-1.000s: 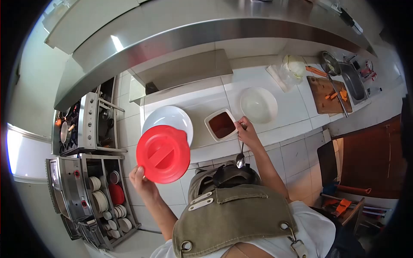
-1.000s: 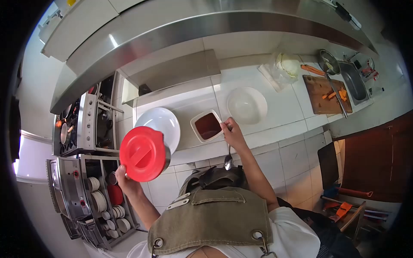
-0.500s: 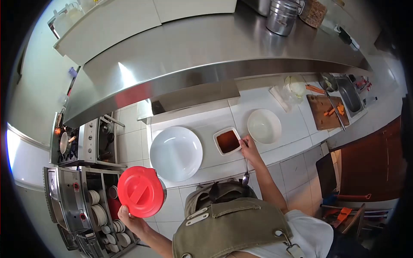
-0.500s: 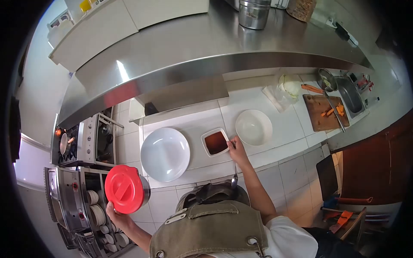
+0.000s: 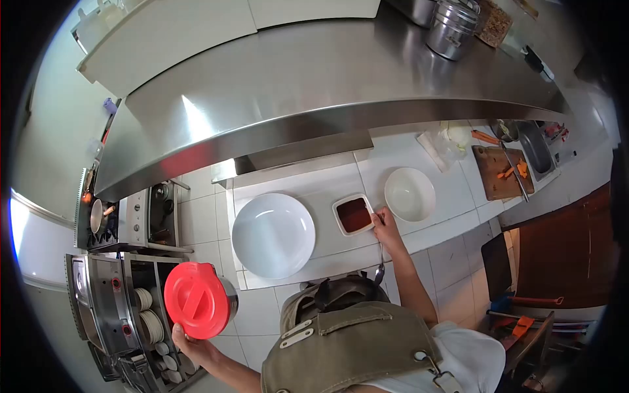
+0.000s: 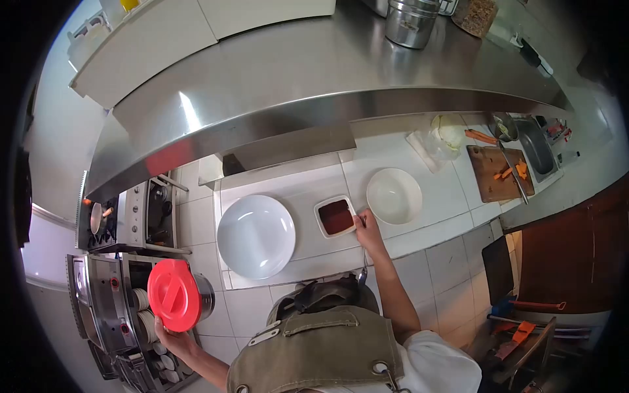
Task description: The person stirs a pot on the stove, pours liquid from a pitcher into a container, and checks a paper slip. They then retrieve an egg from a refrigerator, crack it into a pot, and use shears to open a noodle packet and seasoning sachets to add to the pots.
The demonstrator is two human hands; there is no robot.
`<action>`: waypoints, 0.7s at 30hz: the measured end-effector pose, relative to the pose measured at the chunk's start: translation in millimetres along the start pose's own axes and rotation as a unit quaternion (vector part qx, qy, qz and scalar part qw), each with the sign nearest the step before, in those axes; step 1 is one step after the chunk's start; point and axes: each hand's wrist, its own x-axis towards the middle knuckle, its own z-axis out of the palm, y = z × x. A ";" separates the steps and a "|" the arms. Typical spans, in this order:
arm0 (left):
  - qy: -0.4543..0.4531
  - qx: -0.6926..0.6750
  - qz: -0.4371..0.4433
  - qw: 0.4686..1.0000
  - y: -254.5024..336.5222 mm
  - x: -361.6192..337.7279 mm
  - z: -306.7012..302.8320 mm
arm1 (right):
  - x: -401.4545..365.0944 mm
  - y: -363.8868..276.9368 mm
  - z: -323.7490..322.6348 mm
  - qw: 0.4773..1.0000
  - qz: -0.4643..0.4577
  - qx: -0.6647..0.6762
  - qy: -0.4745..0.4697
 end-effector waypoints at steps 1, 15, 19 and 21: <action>-0.001 0.001 0.003 1.000 0.3 0.6 -0.4 | -0.7 -3.7 -0.8 1.000 0.000 0.003 -0.001; 0.017 0.000 -0.013 1.000 -6.7 21.3 -13.8 | -3.2 -14.5 -2.4 1.000 0.028 -0.007 0.008; -0.044 0.001 -0.042 0.998 2.1 26.4 -21.2 | -4.2 -22.1 -2.9 0.997 0.066 -0.026 0.011; -0.012 -0.019 -0.042 0.999 -0.7 30.4 -23.8 | -2.7 -17.1 -2.4 0.997 0.070 -0.021 0.015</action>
